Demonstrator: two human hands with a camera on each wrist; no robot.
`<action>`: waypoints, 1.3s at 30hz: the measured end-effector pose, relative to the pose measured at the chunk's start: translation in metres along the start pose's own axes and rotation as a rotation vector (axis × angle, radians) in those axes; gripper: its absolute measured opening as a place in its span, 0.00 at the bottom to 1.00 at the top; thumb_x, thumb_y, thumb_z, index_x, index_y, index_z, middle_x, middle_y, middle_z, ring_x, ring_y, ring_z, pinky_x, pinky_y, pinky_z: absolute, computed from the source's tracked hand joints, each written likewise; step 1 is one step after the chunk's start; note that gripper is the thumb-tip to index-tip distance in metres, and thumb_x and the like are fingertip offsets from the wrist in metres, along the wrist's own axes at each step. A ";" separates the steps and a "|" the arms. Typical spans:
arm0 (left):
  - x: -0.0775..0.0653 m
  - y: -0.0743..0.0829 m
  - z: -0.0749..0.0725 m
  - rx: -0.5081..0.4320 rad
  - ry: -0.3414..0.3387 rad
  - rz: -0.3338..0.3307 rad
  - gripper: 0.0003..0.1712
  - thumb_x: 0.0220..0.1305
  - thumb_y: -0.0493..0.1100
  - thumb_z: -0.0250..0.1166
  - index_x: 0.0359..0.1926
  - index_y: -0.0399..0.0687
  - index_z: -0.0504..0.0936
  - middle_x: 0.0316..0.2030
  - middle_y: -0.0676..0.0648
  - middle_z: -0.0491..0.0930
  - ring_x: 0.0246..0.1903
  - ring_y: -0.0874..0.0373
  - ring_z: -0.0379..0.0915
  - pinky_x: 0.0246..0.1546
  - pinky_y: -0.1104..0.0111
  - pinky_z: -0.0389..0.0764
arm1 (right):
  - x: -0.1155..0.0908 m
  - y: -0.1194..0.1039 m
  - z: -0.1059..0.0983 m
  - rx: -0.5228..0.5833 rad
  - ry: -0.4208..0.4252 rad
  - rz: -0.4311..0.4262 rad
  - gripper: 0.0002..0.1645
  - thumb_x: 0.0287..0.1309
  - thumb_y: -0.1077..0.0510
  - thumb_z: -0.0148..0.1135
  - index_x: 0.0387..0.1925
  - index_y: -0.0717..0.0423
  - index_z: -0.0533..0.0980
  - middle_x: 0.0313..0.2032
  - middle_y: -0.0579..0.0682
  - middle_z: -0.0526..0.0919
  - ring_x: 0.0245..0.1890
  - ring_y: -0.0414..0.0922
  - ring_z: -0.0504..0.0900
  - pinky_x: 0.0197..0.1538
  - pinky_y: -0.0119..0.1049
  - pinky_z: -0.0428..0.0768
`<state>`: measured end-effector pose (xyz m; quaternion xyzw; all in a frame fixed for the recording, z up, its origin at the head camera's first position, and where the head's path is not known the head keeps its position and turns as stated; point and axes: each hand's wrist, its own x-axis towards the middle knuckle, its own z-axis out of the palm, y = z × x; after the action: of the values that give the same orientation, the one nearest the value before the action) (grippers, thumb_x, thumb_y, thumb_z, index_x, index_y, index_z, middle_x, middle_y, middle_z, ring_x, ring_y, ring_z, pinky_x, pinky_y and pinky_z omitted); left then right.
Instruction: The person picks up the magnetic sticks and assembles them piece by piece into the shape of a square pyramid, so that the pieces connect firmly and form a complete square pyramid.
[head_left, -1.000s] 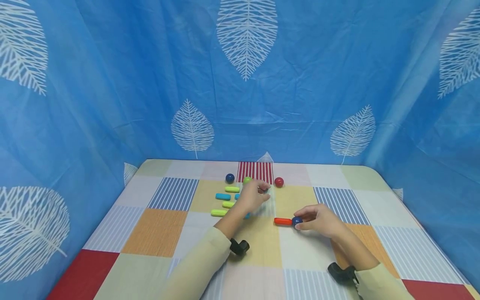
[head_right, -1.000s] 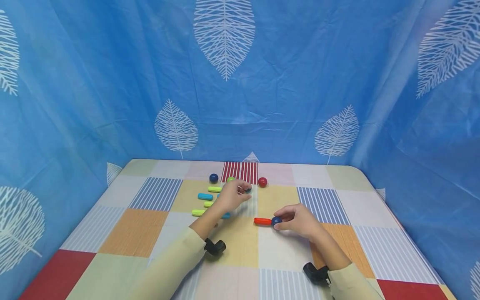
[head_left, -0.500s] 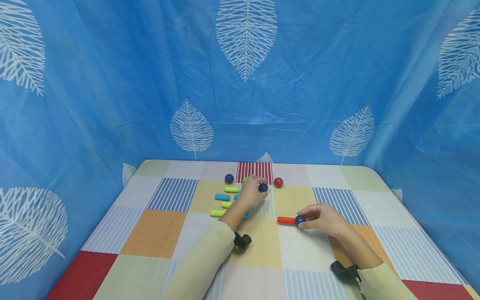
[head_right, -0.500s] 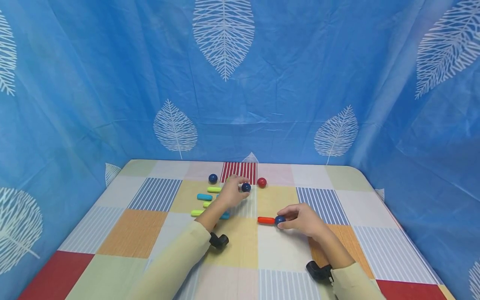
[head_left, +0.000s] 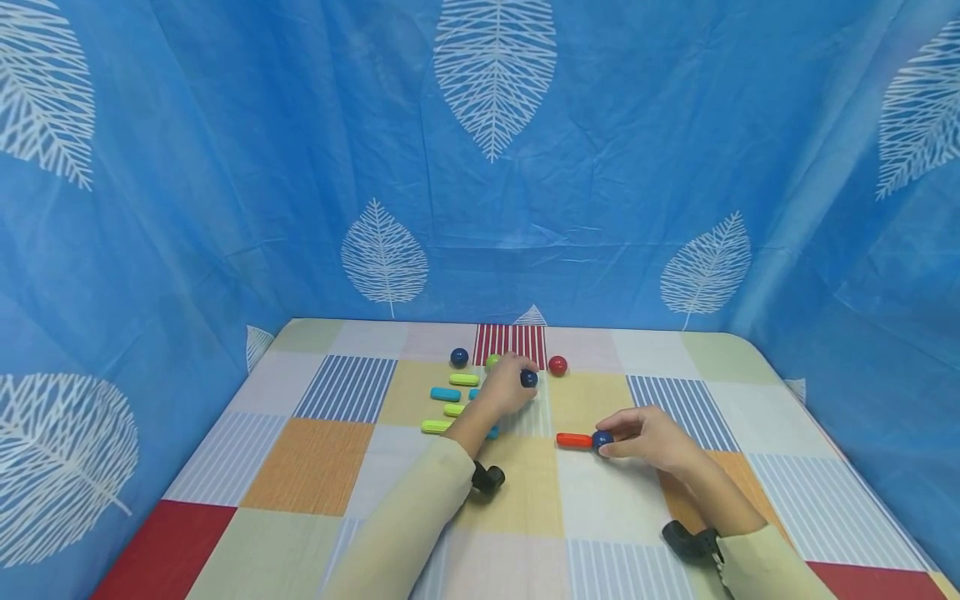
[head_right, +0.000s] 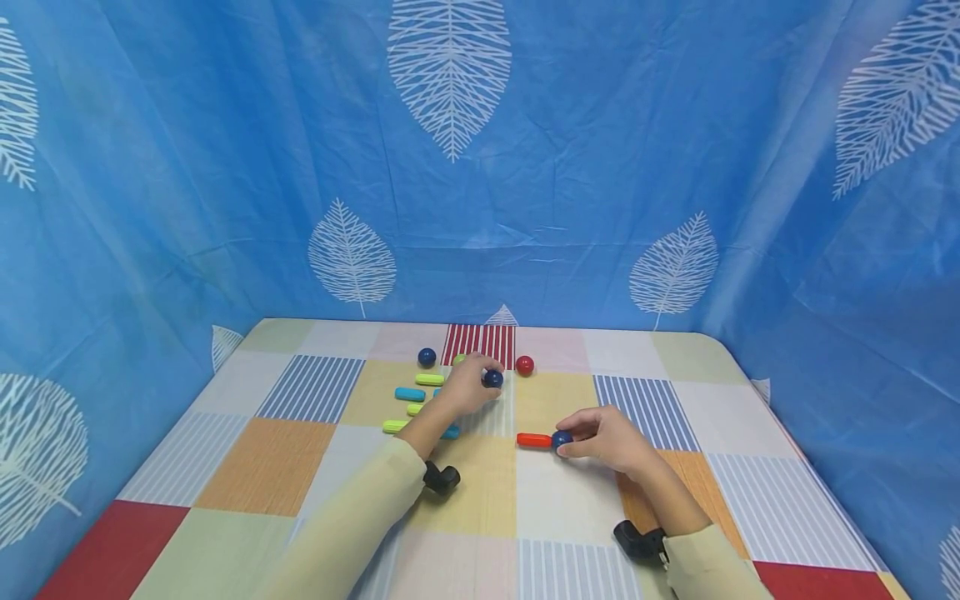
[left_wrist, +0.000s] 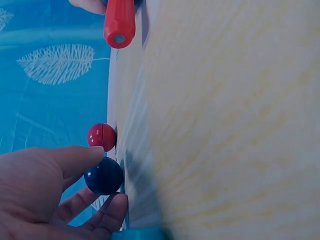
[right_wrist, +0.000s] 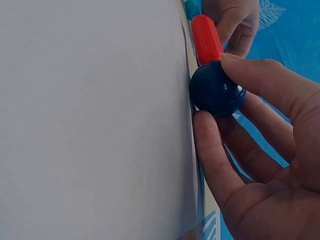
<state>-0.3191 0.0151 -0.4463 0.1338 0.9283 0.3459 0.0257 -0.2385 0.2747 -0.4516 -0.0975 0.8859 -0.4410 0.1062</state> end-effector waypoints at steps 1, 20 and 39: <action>0.000 0.000 0.000 0.000 -0.002 0.004 0.18 0.66 0.39 0.70 0.57 0.49 0.83 0.65 0.43 0.74 0.67 0.47 0.70 0.70 0.56 0.72 | 0.000 0.000 0.000 -0.004 0.001 0.000 0.22 0.49 0.57 0.81 0.47 0.58 0.86 0.42 0.52 0.90 0.42 0.45 0.85 0.44 0.31 0.83; -0.019 -0.002 -0.005 -0.094 -0.081 0.001 0.16 0.64 0.40 0.73 0.53 0.50 0.84 0.51 0.49 0.84 0.47 0.56 0.78 0.52 0.64 0.83 | 0.001 0.001 0.000 0.000 -0.011 -0.007 0.22 0.50 0.57 0.80 0.48 0.59 0.86 0.43 0.54 0.90 0.42 0.45 0.84 0.44 0.30 0.83; -0.052 -0.003 -0.008 -0.178 -0.260 0.118 0.13 0.53 0.36 0.79 0.40 0.51 0.87 0.40 0.54 0.87 0.38 0.65 0.81 0.42 0.73 0.81 | -0.005 -0.002 -0.001 0.000 -0.010 -0.009 0.22 0.51 0.58 0.79 0.48 0.62 0.86 0.44 0.55 0.90 0.42 0.44 0.85 0.43 0.29 0.83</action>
<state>-0.2708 -0.0060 -0.4449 0.2290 0.8734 0.4074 0.1371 -0.2335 0.2754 -0.4485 -0.1039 0.8848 -0.4411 0.1087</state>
